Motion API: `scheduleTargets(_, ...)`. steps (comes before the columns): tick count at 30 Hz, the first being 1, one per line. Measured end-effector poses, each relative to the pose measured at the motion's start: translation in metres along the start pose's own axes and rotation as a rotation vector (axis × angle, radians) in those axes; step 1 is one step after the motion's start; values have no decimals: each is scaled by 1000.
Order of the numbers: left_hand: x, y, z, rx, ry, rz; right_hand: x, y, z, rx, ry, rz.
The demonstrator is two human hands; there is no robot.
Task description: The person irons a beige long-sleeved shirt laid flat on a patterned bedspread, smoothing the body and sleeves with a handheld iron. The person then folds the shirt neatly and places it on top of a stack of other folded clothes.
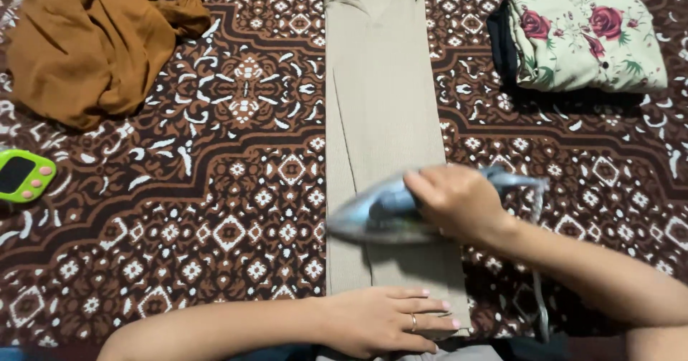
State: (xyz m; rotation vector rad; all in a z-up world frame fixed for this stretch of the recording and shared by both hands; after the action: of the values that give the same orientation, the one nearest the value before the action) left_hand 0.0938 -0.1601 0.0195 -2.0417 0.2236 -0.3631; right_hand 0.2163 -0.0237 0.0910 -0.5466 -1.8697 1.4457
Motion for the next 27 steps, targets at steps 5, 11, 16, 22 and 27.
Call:
scheduleTargets(5, -2, -1, -1, 68, -27, -20, 69, 55, -97, -443, 192, -109)
scheduleTargets(11, -2, -1, 2, 30, -13, 8, 143, 100, -196, -450, 504, -104)
scheduleTargets(16, -19, -66, 8, -314, 83, -335, 126, 36, -170, 162, 581, 448)
scheduleTargets(22, -50, -86, 75, 255, -505, -427, 63, -25, -160, 542, 614, 414)
scheduleTargets(27, -74, -60, 113, 296, -831, -342, 34, -20, -152, 1001, 1001, 317)
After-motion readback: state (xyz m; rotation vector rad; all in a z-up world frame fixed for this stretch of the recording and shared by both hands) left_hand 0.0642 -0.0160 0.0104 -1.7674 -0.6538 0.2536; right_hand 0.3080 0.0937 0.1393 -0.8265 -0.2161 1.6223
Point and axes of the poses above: each hand's wrist, its own x-axis towards the middle knuckle, its own y-axis out of the palm, z = x × y, the point moved 7 cm from there along x, towards the middle knuckle, and after that the axes turned 7 degrees about z, right-handed, at the moved point
